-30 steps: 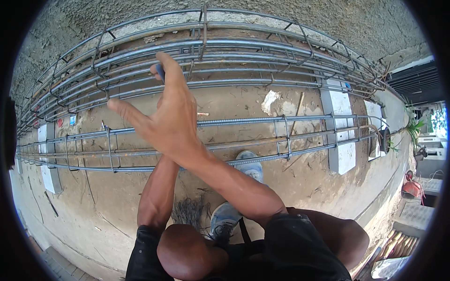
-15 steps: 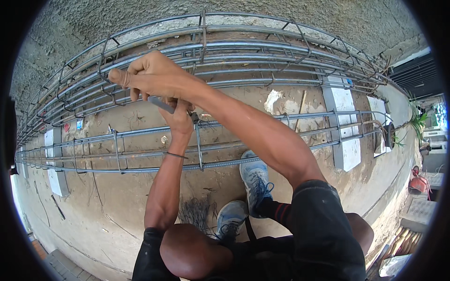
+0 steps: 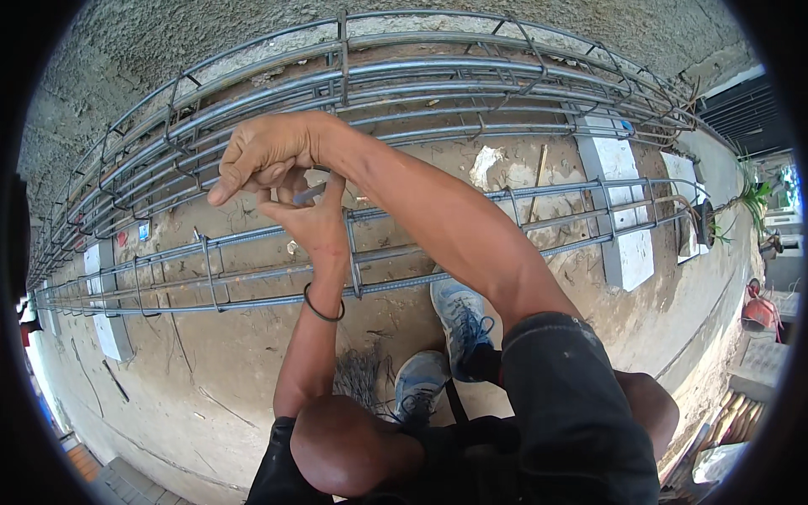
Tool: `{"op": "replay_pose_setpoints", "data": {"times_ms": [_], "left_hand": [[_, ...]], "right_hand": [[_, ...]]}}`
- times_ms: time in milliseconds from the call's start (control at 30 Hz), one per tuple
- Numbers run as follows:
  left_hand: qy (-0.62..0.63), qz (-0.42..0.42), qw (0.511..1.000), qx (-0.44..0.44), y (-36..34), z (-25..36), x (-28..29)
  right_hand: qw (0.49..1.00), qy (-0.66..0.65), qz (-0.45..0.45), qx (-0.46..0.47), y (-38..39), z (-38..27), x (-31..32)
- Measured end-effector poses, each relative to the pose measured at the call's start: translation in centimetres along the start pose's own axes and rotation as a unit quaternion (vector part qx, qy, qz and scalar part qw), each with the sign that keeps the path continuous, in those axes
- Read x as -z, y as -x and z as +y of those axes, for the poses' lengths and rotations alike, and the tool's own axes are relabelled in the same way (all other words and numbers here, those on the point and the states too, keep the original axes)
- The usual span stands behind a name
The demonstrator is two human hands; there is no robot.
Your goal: The person secures rebar together with wire ties using a pair of pliers.
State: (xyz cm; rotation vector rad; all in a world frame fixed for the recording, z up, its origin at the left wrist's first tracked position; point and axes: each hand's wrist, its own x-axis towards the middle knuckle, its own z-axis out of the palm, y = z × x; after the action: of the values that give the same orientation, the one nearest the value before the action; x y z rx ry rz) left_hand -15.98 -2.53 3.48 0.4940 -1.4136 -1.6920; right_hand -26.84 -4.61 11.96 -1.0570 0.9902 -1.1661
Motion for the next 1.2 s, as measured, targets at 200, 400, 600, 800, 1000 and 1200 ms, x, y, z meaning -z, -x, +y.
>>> {"op": "replay_pose_setpoints", "data": {"times_ms": [200,400,600,800,1000,1200], "left_hand": [[-0.072,-0.124,0.989,0.030,-4.8,1.1,0.7],[-0.243,-0.267,0.929,-0.079,-5.2,7.0,-0.4],[-0.157,-0.467,0.869,-0.037,-6.7,3.7,5.8],[-0.373,-0.342,0.860,-0.062,-4.2,-0.5,6.2],[-0.355,-0.507,0.756,-0.212,-7.3,-3.1,8.9],[-0.407,-0.536,0.717,-0.183,-7.5,-1.9,7.4]], "right_hand": [[0.951,-0.020,0.276,0.135,1.3,-1.9,-1.6],[0.819,0.422,0.322,0.219,4.8,-2.4,-3.0],[0.875,0.076,0.469,0.090,11.2,-6.0,-4.7],[0.746,-0.303,0.557,0.204,13.4,-1.2,-4.4],[0.481,-0.619,0.566,0.255,13.8,5.4,-9.8],[0.506,-0.508,0.636,0.285,15.2,6.2,-9.5]]}}
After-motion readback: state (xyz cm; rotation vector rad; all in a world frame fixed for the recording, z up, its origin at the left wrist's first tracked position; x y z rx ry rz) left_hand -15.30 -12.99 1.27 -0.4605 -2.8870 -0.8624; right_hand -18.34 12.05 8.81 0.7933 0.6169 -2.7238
